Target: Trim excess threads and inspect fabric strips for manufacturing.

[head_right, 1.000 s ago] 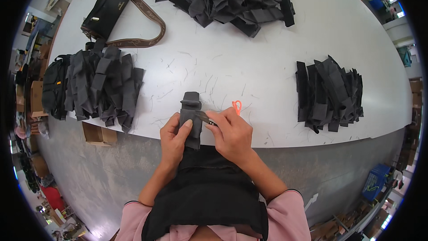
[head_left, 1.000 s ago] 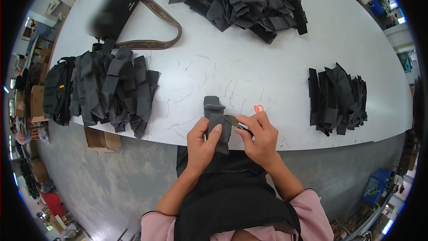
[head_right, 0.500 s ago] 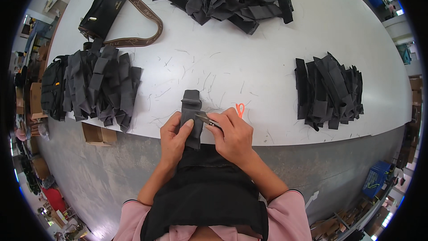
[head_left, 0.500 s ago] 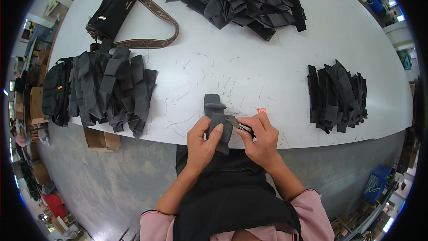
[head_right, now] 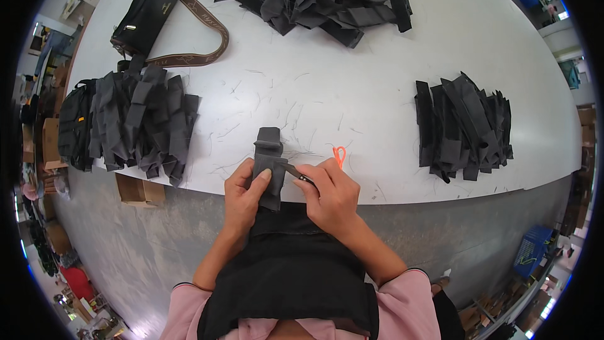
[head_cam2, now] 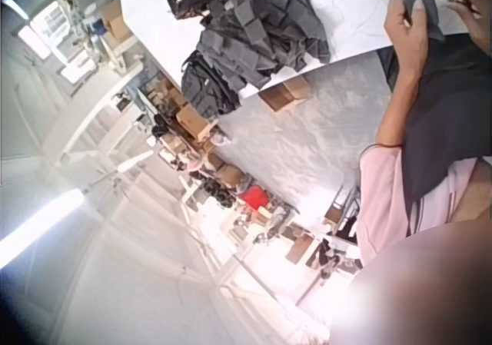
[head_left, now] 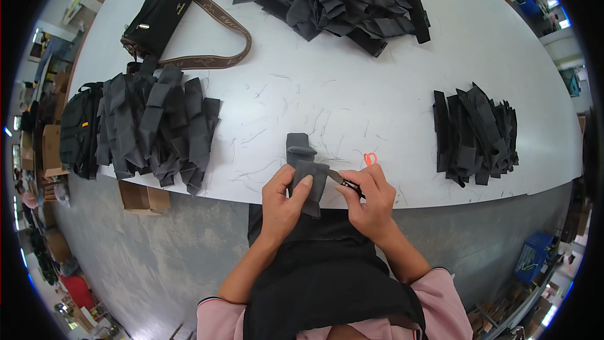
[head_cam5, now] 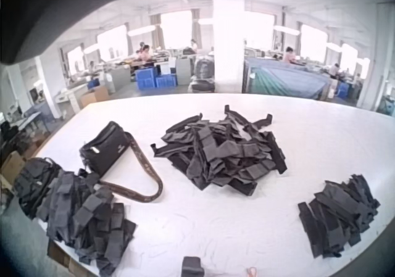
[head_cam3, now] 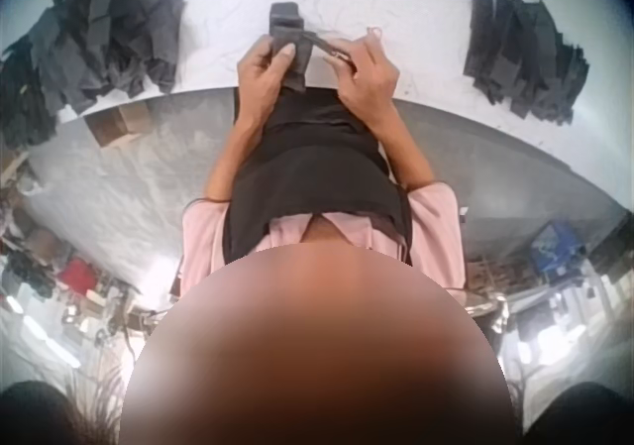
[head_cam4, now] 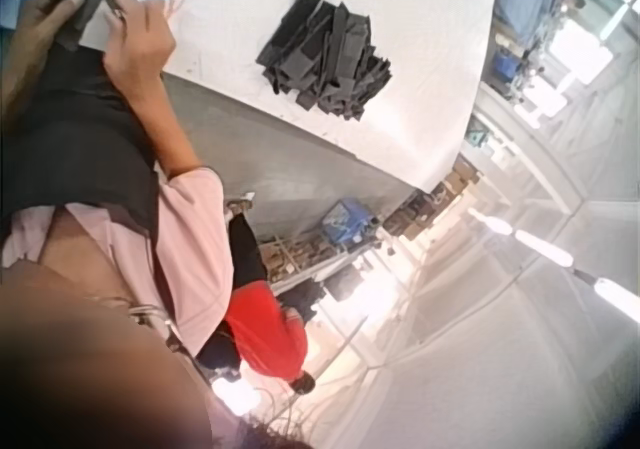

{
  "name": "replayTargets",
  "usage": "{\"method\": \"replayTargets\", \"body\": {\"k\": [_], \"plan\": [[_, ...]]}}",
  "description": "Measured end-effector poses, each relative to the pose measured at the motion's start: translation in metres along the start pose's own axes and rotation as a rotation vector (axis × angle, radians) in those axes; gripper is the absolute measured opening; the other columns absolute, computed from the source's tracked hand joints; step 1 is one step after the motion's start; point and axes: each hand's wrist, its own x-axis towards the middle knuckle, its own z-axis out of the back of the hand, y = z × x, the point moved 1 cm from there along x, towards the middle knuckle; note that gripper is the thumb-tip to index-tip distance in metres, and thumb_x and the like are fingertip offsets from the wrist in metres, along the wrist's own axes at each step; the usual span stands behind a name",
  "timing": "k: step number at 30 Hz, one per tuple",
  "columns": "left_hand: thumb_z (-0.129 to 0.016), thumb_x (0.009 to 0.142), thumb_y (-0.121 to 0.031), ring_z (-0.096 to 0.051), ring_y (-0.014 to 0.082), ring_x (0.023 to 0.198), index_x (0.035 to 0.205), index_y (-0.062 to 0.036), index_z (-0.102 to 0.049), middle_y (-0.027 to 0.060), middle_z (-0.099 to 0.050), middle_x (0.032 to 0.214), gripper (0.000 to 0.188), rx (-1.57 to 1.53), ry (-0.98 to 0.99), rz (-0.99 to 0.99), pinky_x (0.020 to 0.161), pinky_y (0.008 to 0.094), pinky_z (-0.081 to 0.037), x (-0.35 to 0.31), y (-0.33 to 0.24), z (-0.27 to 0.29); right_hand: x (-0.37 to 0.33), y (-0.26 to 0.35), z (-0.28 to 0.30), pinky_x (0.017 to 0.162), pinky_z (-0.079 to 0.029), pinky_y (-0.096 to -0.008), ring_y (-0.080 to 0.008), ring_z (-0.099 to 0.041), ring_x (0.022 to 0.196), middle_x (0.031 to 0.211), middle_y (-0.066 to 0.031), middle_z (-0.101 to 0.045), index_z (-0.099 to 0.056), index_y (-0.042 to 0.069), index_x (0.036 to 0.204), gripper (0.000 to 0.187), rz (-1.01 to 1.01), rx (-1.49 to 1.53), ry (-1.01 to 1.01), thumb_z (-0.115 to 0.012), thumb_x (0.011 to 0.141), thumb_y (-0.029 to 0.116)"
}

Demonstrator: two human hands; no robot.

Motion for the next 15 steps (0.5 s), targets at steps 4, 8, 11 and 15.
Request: {"method": "replayTargets", "body": {"k": [4,8,11,15], "plan": [[-0.060,0.083,-0.006,-0.038,0.0076,0.066,0.079,0.0027,-0.053,0.0006,-0.043,0.069,0.012,0.046,0.007,-0.025,0.057,0.0232,-0.033,0.000,0.004,0.000,0.002,-0.004,-0.002,0.044,-0.038,-0.0279,-0.0173,-0.050,0.052,0.071,-0.0049,-0.051,-0.064,0.006,0.091,0.023,-0.018,0.050,0.058,-0.072,0.069,0.001],[-0.061,0.082,-0.006,-0.037,0.0087,0.064,0.077,0.0030,-0.050,0.0023,-0.041,0.068,0.015,0.138,0.014,-0.086,0.056,0.0242,-0.033,0.000,0.004,0.001,0.007,0.010,-0.002,0.045,-0.039,-0.0276,-0.0176,-0.050,0.053,0.075,-0.0058,-0.052,-0.063,0.006,0.095,0.026,-0.036,0.075,0.061,-0.070,0.070,0.000],[-0.061,0.082,-0.006,-0.037,0.0103,0.062,0.077,0.0030,-0.049,0.0039,-0.040,0.067,0.016,0.168,0.015,-0.130,0.055,0.0251,-0.033,0.000,0.003,-0.001,0.008,0.010,-0.005,0.047,-0.040,-0.0265,-0.0169,-0.051,0.057,0.078,-0.0065,-0.050,-0.063,0.005,0.097,0.028,-0.063,0.078,0.109,-0.070,0.070,-0.002],[-0.062,0.081,-0.006,-0.037,0.0113,0.062,0.077,0.0030,-0.050,0.0047,-0.040,0.067,0.016,0.197,0.013,-0.139,0.055,0.0255,-0.033,-0.002,0.007,0.000,0.006,0.007,-0.006,0.049,-0.041,-0.0253,-0.0159,-0.051,0.059,0.078,-0.0067,-0.049,-0.064,0.004,0.099,0.030,-0.021,0.049,0.144,-0.070,0.070,-0.005]]}}
